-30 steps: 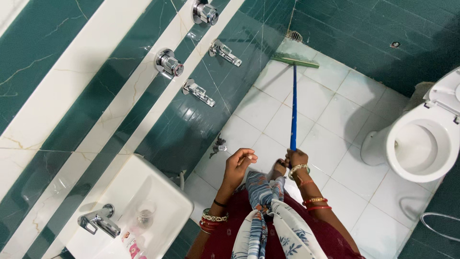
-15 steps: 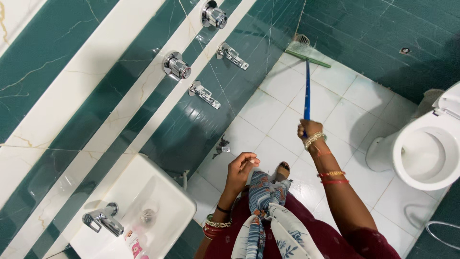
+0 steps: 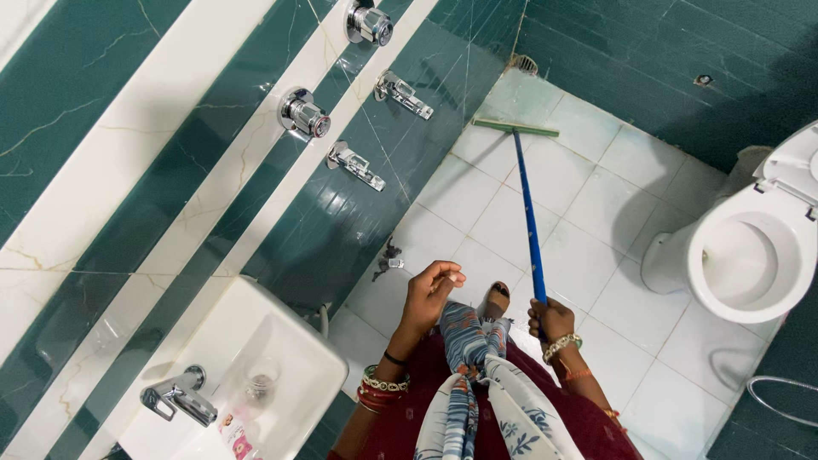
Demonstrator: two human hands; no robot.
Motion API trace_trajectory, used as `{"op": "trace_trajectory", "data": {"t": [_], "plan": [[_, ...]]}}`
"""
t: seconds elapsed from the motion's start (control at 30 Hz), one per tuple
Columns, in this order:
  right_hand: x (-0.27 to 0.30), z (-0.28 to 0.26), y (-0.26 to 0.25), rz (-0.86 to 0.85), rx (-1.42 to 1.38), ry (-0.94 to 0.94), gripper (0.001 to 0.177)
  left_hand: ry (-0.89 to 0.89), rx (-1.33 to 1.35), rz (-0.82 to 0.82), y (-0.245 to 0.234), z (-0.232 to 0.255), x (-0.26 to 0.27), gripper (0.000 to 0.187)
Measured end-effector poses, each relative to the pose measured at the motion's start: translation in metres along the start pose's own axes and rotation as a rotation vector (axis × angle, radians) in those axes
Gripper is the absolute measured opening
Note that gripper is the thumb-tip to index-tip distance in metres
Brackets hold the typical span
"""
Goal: The person mops a bathroom floor using a floor squeegee and a wet mop, moving water and dirt toward a drain.
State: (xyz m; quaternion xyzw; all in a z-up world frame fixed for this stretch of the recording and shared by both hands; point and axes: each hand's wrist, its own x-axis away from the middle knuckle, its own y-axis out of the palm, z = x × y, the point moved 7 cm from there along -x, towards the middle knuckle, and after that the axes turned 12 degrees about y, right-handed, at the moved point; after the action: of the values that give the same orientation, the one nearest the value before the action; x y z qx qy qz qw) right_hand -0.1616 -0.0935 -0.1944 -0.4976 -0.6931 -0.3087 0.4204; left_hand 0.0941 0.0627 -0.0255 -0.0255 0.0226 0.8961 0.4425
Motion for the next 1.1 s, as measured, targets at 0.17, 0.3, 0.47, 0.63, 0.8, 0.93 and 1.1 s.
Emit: {"op": "trace_trajectory", "data": {"t": [0.17, 0.3, 0.47, 0.63, 0.8, 0.93, 1.1], "plan": [[-0.107, -0.061, 0.065, -0.053, -0.181, -0.033, 0.01, 0.011, -0.004, 0.043, 0.001, 0.002, 0.005, 0.025], [-0.157, -0.132, 0.134, -0.11, -0.362, 0.027, 0.014, -0.06, 0.014, 0.117, -0.003, -0.007, 0.005, 0.025], [-0.135, -0.175, 0.185, -0.184, -0.358, 0.005, 0.012, -0.033, -0.018, 0.136, -0.007, -0.007, 0.006, 0.023], [-0.057, -0.141, 0.14, -0.203, -0.307, 0.02, 0.008, -0.068, -0.003, 0.128, -0.009, -0.013, 0.007, 0.022], [-0.076, -0.124, 0.159, -0.07, -0.181, -0.015, 0.008, 0.002, -0.014, 0.092, -0.003, -0.001, -0.005, 0.023], [-0.127, -0.181, 0.18, -0.086, -0.324, -0.023, 0.012, 0.053, -0.02, 0.134, -0.003, 0.014, -0.003, 0.023], [-0.096, -0.186, 0.197, -0.217, -0.376, -0.02, 0.003, -0.069, -0.022, 0.177, -0.006, -0.006, 0.006, 0.023]]}}
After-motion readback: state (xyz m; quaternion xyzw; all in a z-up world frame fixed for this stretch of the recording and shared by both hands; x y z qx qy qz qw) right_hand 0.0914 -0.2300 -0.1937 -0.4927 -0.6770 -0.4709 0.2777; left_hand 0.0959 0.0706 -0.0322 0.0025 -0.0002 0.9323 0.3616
